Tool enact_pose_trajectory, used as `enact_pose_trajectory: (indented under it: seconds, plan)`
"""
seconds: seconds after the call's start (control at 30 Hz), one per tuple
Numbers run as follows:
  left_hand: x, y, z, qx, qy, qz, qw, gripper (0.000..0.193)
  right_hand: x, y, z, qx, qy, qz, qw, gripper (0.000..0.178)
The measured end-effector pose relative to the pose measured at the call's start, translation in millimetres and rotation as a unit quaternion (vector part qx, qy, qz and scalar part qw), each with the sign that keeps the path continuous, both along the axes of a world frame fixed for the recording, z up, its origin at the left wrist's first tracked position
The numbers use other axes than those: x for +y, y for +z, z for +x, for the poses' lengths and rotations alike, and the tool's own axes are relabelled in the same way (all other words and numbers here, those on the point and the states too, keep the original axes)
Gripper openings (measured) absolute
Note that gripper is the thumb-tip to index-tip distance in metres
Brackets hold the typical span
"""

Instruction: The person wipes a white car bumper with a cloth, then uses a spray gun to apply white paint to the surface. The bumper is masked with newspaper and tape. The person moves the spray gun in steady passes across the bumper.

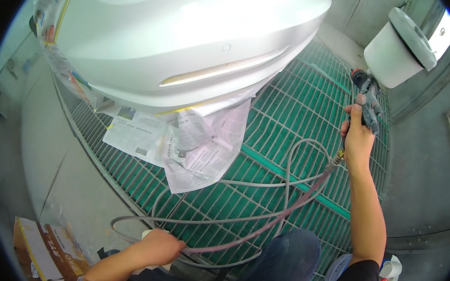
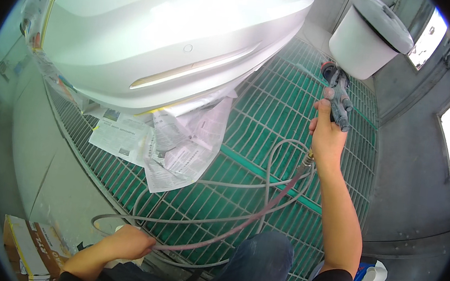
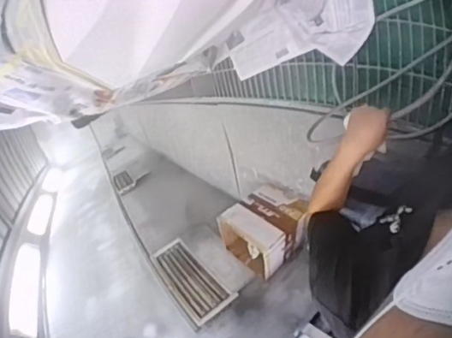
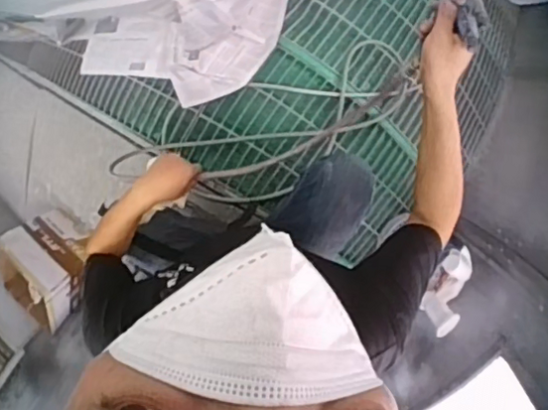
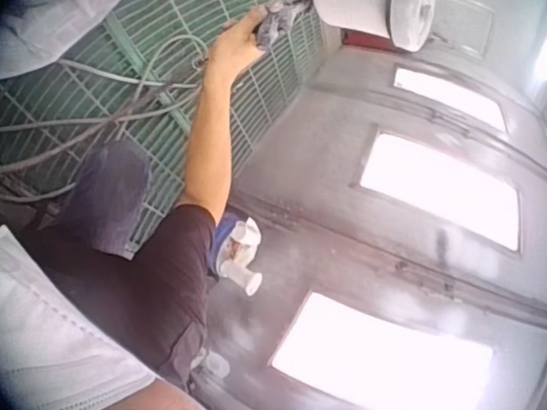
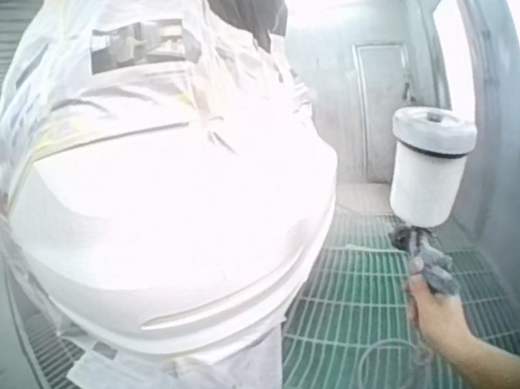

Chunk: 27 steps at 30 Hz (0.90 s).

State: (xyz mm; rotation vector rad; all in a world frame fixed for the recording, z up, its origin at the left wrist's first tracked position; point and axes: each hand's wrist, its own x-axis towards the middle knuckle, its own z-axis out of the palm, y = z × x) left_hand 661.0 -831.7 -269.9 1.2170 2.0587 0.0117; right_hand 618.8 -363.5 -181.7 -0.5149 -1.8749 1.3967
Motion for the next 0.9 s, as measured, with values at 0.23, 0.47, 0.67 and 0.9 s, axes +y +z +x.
enact_pose_trajectory:
  seconds: [0.23, 0.47, 0.67, 0.9]
  plan:
    - [-30, -21, 19, -0.038, -0.031, -0.033, 0.998, 0.019, -91, -18, 16, -0.049, 0.133, 0.009, 0.99, 0.024]
    - [-45, -40, 19, -0.039, -0.051, -0.043, 0.997, 0.02, -226, 3, 2, -0.009, 0.378, -0.037, 0.925, 0.03]
    - [-54, -42, 14, -0.056, -0.056, -0.072, 0.994, 0.023, -291, -11, -30, 0.02, 0.475, 0.0, 0.88, 0.039]
    - [-57, -41, 8, -0.061, -0.027, -0.077, 0.995, 0.024, -260, -28, -40, -0.137, 0.496, -0.071, 0.855, 0.045]
